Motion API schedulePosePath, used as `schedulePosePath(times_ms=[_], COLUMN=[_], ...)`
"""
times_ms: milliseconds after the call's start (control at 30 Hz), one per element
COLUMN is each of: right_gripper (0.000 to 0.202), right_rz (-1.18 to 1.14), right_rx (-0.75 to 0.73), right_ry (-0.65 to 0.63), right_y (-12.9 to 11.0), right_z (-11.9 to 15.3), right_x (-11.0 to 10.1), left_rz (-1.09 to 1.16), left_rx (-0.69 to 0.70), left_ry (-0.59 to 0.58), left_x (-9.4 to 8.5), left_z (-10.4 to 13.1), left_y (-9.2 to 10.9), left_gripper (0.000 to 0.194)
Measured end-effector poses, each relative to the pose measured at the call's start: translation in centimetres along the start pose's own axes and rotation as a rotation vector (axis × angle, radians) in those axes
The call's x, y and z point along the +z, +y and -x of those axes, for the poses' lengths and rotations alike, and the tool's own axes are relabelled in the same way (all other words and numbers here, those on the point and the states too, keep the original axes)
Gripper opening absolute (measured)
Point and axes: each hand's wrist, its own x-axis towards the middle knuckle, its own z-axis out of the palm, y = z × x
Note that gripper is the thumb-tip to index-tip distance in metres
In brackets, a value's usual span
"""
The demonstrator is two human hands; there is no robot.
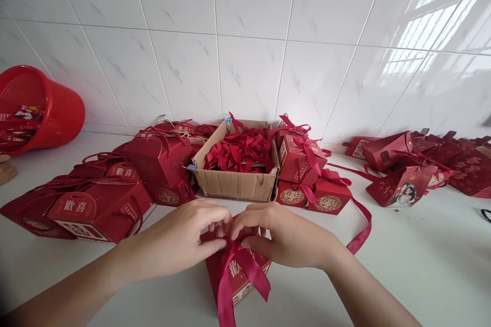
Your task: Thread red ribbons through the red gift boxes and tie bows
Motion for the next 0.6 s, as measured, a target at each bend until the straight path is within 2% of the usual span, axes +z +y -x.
schedulePosePath(times_ms=[233, 367, 500, 600], right_gripper=[0.051, 0.057, 0.059, 0.059], right_rz=[0.245, 0.260, 0.282, 0.280], right_rx=[-0.008, -0.021, -0.030, -0.013], right_ry=[-0.065, -0.061, -0.059, -0.068], right_y=[-0.4, -0.3, -0.2, -0.3], right_z=[0.8, 0.9, 0.9, 1.0], right_x=[0.4, 0.6, 0.6, 0.7], left_rz=[-0.006, 0.055, 0.081, 0.078], left_rx=[-0.087, -0.015, -0.032, -0.046], left_ry=[-0.036, -0.104, -0.064, -0.087], left_x=[-1.1, -1.5, -1.4, -1.2], left_z=[0.2, 0.0, -0.4, -0.6], left_y=[-0.7, -0.8, -1.0, -1.1], left_gripper=[0.013, 0.010, 0.016, 0.009])
